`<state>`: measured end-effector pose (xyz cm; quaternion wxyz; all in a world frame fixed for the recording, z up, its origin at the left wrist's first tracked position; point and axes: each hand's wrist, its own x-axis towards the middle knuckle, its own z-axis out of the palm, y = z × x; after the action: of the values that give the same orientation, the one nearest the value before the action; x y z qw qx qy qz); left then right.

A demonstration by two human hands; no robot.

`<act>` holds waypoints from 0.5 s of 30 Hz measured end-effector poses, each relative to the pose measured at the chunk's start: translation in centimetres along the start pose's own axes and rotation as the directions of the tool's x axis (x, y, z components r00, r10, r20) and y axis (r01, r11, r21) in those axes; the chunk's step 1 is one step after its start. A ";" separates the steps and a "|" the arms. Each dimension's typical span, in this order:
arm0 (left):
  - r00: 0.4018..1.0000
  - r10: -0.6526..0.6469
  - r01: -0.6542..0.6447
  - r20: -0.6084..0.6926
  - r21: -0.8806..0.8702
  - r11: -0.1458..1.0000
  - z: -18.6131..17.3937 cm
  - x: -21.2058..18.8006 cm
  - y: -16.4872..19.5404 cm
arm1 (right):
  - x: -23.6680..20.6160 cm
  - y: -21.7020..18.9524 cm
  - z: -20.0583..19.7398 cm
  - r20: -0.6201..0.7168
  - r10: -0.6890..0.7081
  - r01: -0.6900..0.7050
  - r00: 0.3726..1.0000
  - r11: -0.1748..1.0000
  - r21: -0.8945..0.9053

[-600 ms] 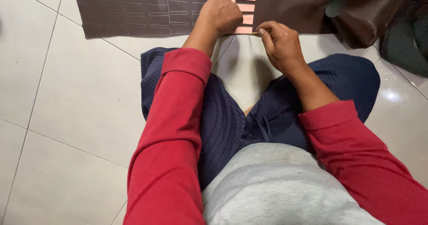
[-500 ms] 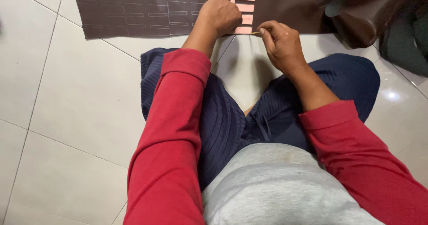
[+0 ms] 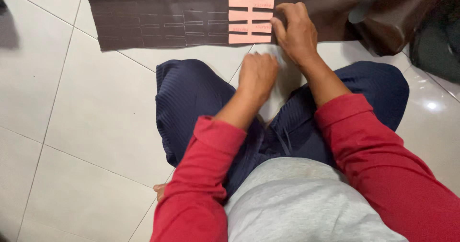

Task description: The person sits on the floor and uses a small pointed tool to trace rectangular outlines from a pink paper template onto a long piece of dark brown fabric. The person repeatedly repositions the template along the fabric and traces the pattern multiple times.

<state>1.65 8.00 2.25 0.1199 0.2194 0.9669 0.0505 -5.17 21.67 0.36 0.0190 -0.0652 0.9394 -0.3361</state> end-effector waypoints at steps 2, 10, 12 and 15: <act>1.000 0.004 -0.001 0.030 -0.100 0.995 -1.3 -2.7 4.1 | 0.3 0.6 0.1 0.013 -0.010 0.011 1.000 0.998 -0.070; 0.981 -0.092 0.106 0.169 -0.073 0.992 -7.0 3.6 4.8 | 7.5 0.0 -6.9 0.047 0.038 -0.035 0.998 0.998 -0.060; 0.979 -0.156 0.154 0.135 0.024 0.988 -4.5 5.2 3.3 | 7.0 0.2 -5.9 0.084 0.053 -0.051 0.995 0.998 -0.019; 0.969 -0.224 0.239 0.105 -0.164 0.957 -1.5 7.7 1.5 | 6.7 3.0 -5.8 0.047 0.030 -0.028 0.998 0.999 -0.043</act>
<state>-4.83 12.58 2.31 0.1849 0.0952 0.9717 0.1118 -12.58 26.74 2.98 0.0447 -0.0600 0.9464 -0.3142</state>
